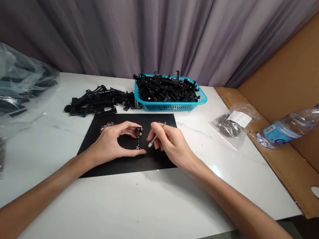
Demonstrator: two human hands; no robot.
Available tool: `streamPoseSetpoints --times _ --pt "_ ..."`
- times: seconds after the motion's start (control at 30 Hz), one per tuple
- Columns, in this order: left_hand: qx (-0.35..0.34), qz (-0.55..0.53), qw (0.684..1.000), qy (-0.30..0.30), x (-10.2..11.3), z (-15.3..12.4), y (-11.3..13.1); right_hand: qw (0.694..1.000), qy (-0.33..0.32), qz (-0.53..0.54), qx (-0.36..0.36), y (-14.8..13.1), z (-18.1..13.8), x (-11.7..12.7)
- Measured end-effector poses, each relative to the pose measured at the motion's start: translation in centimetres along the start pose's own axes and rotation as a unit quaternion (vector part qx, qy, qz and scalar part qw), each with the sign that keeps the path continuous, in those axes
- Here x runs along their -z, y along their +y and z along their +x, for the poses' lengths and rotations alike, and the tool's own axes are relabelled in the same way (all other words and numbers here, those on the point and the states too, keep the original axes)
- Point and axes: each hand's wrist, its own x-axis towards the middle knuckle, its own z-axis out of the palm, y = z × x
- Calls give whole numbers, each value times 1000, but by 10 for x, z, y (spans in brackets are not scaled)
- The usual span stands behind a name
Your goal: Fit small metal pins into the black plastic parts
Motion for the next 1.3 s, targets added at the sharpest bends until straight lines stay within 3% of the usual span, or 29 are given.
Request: streamPoseSetpoints --times 0.17,0.6,0.83,0.9,1.0,1.07,1.17,1.3 --pt "6 -26 1000 0 0 0 0 995 -31 96 -16 -2 1 -8" --pt "6 -9 999 34 -1 -1 -5 995 -32 90 16 4 -7 -17" --pt "-21 45 998 29 -1 0 0 995 -35 97 -6 3 -3 -20" --pt "-13 27 999 36 0 1 2 998 14 64 19 3 1 -13" --pt "10 -28 997 65 1 3 3 987 137 -39 78 6 9 5" --pt "24 -60 994 88 1 4 2 973 166 -115 112 12 14 16" --pt "43 -76 989 119 1 5 0 959 90 -228 143 22 17 22" --pt "68 -70 985 139 2 6 -4 911 11 -380 159 30 13 8"
